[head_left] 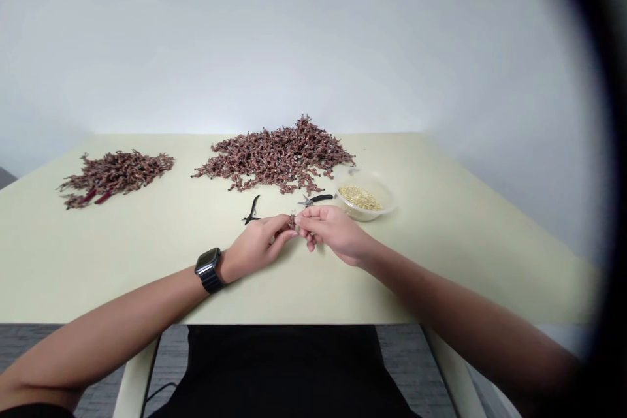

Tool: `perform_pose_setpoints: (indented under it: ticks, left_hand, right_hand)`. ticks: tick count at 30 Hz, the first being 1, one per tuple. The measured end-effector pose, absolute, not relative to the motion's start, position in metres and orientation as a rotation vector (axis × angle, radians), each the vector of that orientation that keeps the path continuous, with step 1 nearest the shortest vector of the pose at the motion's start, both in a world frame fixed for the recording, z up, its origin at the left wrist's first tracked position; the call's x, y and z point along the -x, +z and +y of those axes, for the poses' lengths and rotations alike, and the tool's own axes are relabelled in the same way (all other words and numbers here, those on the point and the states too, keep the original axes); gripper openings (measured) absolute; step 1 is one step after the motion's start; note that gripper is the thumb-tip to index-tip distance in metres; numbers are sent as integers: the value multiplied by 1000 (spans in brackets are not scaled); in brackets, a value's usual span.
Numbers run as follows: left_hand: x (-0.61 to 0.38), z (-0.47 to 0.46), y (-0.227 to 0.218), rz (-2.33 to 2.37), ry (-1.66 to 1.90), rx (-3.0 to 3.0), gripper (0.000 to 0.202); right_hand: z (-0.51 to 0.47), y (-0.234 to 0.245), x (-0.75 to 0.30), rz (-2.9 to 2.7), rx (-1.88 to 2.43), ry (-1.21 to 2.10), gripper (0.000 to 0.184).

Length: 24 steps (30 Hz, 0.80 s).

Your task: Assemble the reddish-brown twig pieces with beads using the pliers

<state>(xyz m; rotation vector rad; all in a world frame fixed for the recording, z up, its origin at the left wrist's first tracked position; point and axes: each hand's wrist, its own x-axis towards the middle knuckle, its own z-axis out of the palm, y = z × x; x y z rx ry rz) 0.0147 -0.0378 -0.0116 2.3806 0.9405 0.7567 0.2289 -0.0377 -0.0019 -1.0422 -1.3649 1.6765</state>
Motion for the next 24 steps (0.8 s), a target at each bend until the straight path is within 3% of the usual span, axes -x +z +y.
perform_pose_setpoints:
  ticks: [15, 24]
  left_hand:
    - [-16, -36, -14, 964, 785, -2271, 21]
    - [-17, -36, -15, 984, 745, -2268, 22]
  right_hand:
    - [-36, 1, -235, -1546, 1019, 1552, 25]
    - [-39, -2, -232, -1687, 1077, 1306, 17]
